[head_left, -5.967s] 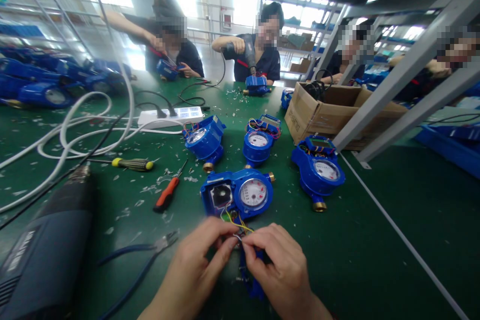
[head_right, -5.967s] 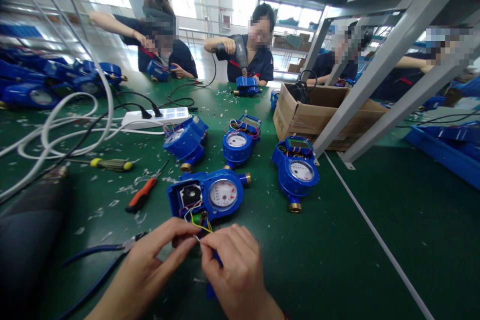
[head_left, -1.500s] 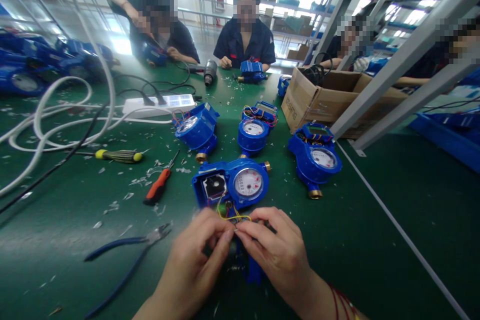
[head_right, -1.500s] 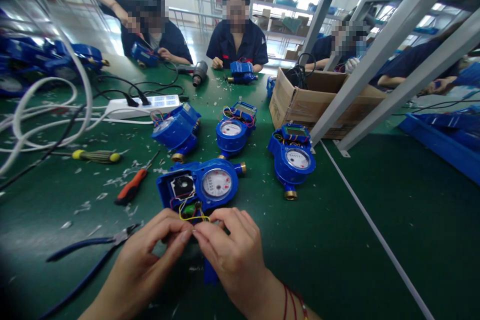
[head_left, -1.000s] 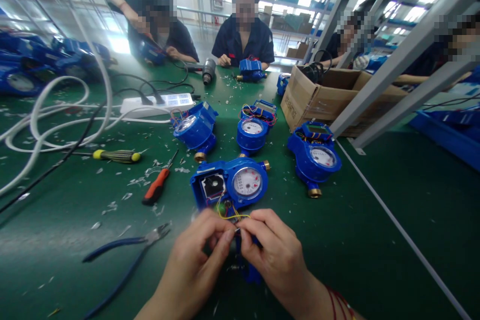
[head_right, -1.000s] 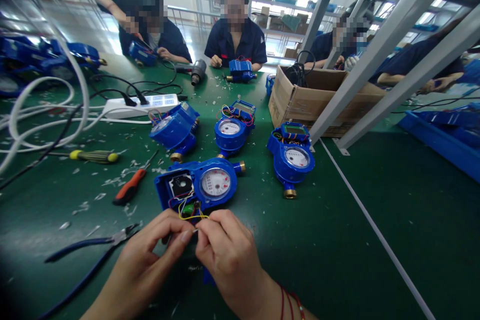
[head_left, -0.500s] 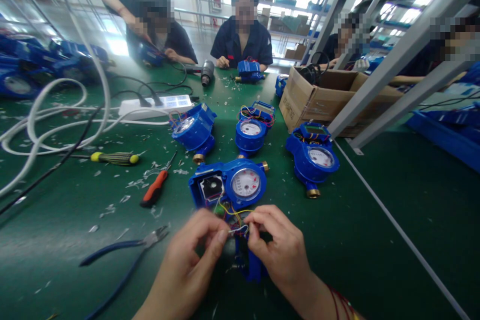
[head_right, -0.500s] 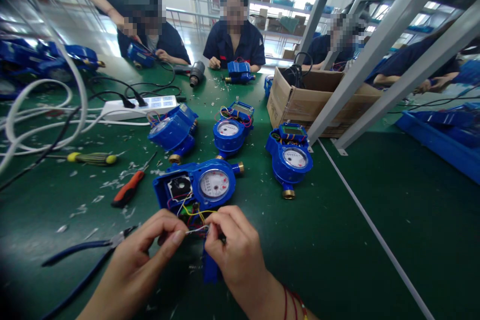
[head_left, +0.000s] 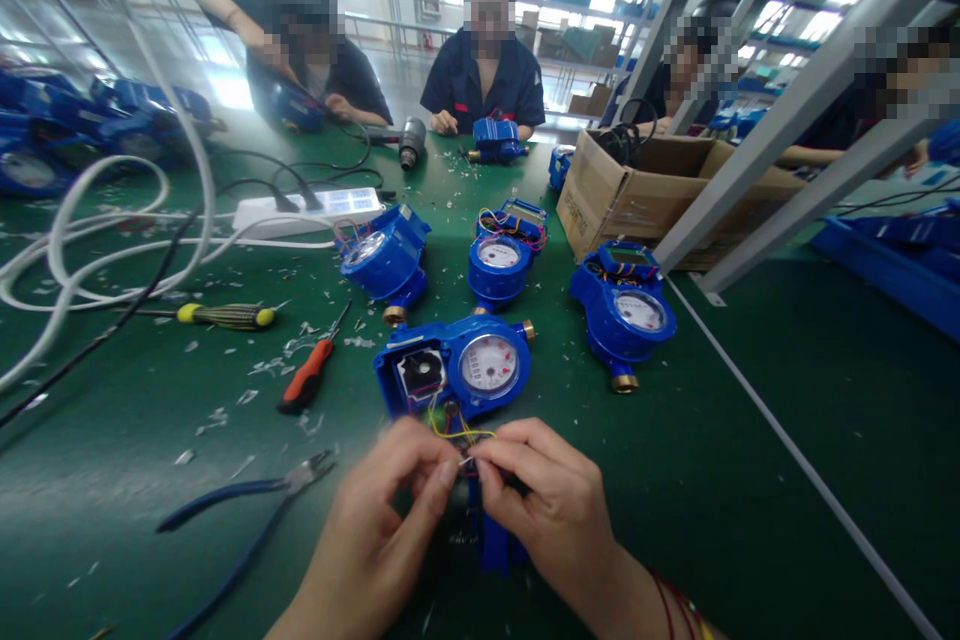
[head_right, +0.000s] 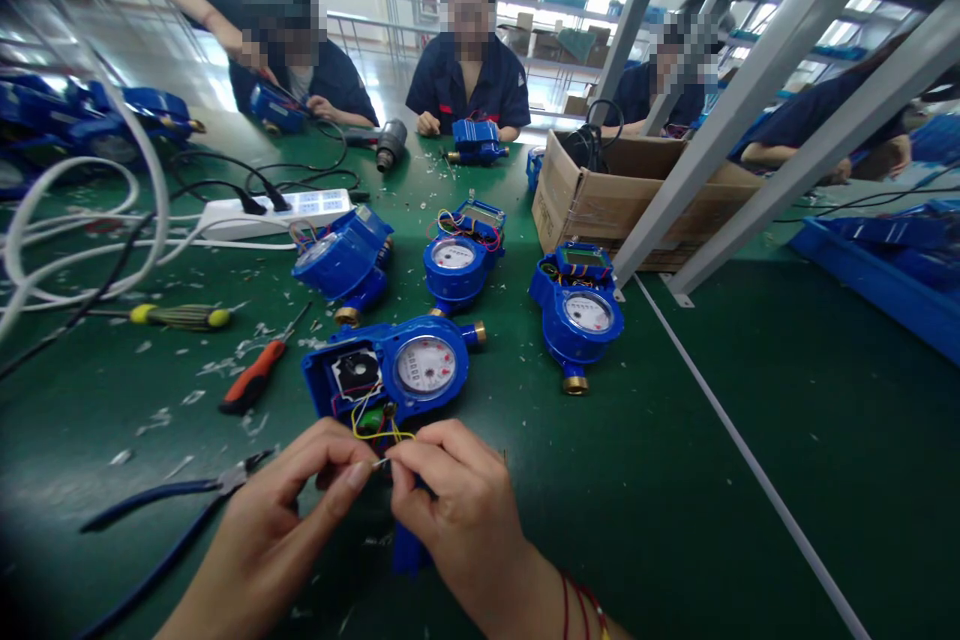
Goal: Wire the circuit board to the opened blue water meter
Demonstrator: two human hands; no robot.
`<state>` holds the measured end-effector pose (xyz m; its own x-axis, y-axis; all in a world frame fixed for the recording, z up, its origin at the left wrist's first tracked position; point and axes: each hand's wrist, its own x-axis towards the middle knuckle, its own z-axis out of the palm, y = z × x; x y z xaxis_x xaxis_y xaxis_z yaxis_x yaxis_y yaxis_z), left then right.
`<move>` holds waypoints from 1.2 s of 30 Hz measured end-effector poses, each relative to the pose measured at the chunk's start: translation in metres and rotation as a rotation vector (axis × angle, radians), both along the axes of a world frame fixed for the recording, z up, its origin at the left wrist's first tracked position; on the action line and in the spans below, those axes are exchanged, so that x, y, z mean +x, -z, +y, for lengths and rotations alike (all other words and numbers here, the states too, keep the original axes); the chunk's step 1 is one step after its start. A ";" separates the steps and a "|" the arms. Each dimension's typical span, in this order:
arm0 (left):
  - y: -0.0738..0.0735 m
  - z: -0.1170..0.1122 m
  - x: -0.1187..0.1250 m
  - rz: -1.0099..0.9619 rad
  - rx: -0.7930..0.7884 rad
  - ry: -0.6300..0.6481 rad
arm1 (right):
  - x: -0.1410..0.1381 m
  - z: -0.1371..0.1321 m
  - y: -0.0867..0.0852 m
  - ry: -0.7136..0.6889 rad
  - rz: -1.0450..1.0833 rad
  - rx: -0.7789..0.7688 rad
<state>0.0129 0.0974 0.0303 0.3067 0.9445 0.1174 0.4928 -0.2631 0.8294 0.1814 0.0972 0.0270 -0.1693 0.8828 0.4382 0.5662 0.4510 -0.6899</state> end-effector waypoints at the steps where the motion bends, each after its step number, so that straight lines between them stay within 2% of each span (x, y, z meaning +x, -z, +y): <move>1: 0.001 0.000 0.000 -0.002 0.007 0.004 | 0.000 0.000 0.000 0.002 -0.001 0.001; 7: 0.002 -0.002 0.000 -0.001 0.024 0.023 | 0.000 0.001 -0.001 0.025 0.097 -0.076; 12: 0.000 -0.001 0.000 0.009 0.000 -0.004 | 0.003 0.003 -0.001 -0.027 0.178 -0.185; 24: 0.005 -0.001 0.003 -0.005 0.070 0.055 | 0.001 0.000 0.000 0.018 -0.052 0.035; 30: 0.005 -0.002 0.002 -0.003 0.094 0.064 | -0.001 -0.001 0.003 0.058 -0.061 0.103; 33: 0.004 -0.002 0.001 0.010 0.064 0.040 | 0.001 -0.001 0.003 0.103 -0.049 0.075; 36: 0.001 -0.002 0.001 0.015 0.021 -0.011 | 0.006 0.001 0.000 0.121 0.005 -0.027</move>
<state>0.0139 0.0956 0.0296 0.2978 0.9454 0.1326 0.5086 -0.2747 0.8160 0.1869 0.0981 0.0273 -0.0585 0.9080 0.4149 0.6121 0.3610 -0.7036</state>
